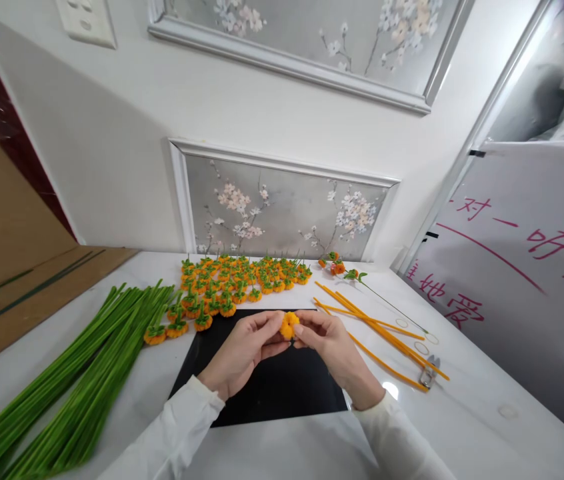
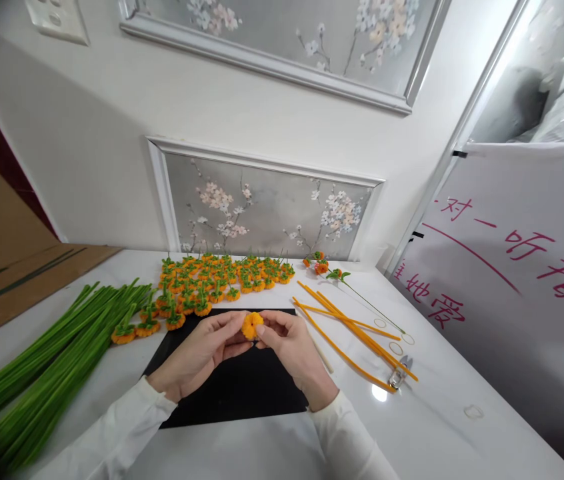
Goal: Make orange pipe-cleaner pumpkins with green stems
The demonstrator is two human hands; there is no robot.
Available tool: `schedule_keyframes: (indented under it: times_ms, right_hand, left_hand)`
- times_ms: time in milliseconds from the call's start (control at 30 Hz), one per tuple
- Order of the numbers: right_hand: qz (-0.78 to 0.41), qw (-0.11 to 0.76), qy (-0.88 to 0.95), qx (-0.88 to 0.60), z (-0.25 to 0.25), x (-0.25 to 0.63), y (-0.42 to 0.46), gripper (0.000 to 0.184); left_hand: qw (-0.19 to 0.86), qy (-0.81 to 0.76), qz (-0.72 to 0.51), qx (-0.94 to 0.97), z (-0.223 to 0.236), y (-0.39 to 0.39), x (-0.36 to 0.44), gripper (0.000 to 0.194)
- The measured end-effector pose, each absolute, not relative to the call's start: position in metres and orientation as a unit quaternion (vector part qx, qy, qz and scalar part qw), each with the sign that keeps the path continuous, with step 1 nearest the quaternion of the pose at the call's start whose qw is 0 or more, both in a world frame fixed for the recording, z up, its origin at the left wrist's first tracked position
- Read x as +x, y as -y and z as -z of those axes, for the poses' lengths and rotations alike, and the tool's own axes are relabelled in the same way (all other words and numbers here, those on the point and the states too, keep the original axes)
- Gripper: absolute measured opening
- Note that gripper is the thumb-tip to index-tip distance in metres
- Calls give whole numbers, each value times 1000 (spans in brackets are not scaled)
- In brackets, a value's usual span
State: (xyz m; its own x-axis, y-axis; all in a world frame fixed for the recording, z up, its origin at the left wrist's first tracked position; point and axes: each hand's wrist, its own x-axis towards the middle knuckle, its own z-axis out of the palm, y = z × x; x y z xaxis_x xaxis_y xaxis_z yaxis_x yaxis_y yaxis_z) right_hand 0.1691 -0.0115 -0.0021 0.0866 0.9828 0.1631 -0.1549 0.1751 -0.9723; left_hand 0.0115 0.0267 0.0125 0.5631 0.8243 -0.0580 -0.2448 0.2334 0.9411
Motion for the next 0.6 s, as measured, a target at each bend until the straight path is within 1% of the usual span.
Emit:
schedule_keyframes:
  times_ms: [200,400,500,600]
  right_hand:
    - [-504,582,476,-426,3,171,11,32]
    - [-457,585,519,-423,0,171,13,32]
    - [-441,583,544,-413,1,170,13,27]
    - [-422,575,559,-422,5,168,13,21]
  left_hand:
    - [698,-306,-363,536,-13,-24,14,24]
    - [642,-346,-382,567,-18,-23,12,35]
    - [617,-363,-385,582,-17,-25,13,34]
    - [620,-357,-382,585,-15,-26,14,27]
